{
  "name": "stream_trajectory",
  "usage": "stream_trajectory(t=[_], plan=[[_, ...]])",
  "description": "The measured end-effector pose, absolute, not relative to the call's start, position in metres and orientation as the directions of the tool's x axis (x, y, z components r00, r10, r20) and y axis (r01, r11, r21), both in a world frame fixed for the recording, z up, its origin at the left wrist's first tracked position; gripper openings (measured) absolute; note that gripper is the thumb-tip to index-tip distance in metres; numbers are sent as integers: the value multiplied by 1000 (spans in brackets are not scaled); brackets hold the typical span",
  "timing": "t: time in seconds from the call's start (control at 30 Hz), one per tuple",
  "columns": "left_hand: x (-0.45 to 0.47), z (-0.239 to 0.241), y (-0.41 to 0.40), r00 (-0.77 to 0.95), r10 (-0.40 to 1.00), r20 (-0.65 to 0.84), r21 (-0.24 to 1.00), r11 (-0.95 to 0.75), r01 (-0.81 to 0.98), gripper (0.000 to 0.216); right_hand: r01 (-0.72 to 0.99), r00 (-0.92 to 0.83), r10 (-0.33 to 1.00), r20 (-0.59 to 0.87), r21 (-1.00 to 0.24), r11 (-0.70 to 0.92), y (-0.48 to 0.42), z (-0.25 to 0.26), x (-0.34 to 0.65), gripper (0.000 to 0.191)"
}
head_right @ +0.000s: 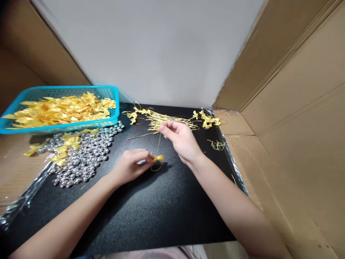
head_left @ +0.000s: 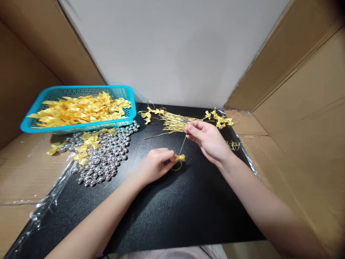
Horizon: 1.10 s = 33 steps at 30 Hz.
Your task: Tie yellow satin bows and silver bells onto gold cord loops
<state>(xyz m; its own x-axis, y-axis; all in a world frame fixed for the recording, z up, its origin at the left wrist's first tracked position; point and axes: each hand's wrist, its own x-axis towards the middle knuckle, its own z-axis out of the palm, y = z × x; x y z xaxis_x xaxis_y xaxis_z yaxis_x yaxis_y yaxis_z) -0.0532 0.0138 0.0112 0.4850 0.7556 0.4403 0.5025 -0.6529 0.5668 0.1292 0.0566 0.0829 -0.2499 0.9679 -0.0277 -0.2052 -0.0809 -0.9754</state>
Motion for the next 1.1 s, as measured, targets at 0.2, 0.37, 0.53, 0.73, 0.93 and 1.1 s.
stream_trajectory(t=[0.2, 0.37, 0.53, 0.73, 0.93, 1.1], plan=[[-52, 7, 18, 357, 904, 235, 843, -372, 388, 19, -234, -342, 939, 30, -971, -55, 66, 111, 138, 30], [-47, 5, 17, 336, 939, 72, 941, -175, 289, 26, -235, -397, 918, -6, -966, -108, 68, 126, 140, 10], [-46, 6, 16, 359, 933, 27, 964, -119, 238, 23, -209, -399, 917, -13, -972, -105, 67, 132, 145, 17], [-47, 11, 14, 436, 897, 78, 933, -220, 286, 15, -188, -304, 951, 60, -982, 2, 71, 138, 147, 8], [-44, 15, 11, 453, 881, 133, 887, -309, 342, 14, -137, -220, 972, 81, -989, 52, 82, 146, 146, 6], [-43, 15, 9, 471, 873, 128, 892, -309, 330, 15, -168, -139, 984, 109, -982, 85, 94, 145, 149, 8]])
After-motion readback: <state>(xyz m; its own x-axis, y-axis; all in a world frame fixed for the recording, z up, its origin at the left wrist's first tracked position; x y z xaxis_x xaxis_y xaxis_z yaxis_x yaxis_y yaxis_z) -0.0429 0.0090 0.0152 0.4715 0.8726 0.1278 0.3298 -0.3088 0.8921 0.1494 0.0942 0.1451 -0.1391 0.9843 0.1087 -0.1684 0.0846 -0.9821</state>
